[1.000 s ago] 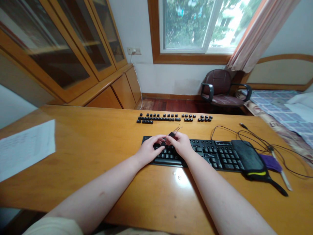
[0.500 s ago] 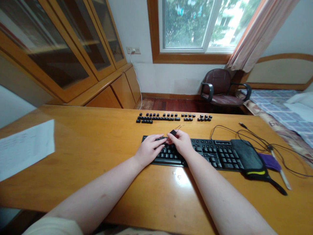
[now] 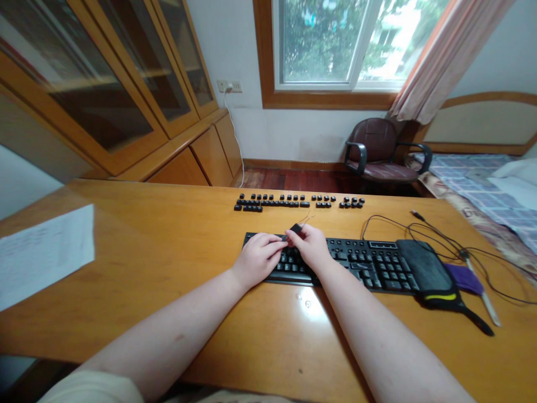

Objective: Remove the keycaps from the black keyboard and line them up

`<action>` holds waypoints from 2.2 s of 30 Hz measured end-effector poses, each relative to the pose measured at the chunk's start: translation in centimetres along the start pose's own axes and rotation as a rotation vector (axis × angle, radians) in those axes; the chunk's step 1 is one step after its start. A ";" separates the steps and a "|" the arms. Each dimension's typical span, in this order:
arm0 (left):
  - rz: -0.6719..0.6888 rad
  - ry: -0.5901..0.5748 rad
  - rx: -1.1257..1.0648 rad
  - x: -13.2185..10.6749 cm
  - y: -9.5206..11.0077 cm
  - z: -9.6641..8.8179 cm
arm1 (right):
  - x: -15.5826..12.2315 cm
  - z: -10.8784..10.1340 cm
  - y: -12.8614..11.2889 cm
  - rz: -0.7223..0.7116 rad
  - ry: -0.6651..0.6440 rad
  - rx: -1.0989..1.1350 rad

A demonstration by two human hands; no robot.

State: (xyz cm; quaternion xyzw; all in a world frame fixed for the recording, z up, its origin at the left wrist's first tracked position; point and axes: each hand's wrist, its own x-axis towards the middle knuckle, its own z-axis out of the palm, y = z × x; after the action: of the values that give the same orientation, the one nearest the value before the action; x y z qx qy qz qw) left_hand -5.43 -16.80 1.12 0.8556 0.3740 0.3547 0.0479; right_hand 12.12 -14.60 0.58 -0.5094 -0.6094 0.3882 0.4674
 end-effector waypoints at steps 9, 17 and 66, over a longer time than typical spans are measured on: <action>-0.250 0.036 -0.174 1.0 -1.3 -1.4 | 0.1 0.2 0.4 0.066 0.026 0.113; -0.330 -0.008 -0.030 6.8 -7.9 -3.9 | 0.1 0.2 0.0 0.070 0.047 0.100; -0.326 -0.144 0.309 5.8 -13.5 0.6 | -0.2 0.0 -0.2 0.043 0.044 0.013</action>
State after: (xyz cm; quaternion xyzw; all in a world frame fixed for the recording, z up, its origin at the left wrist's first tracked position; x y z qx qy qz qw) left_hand -10.50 -3.08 -0.68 0.8040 0.5529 0.2188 -0.0005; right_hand 12.13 -14.84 0.72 -0.5277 -0.5854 0.3906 0.4756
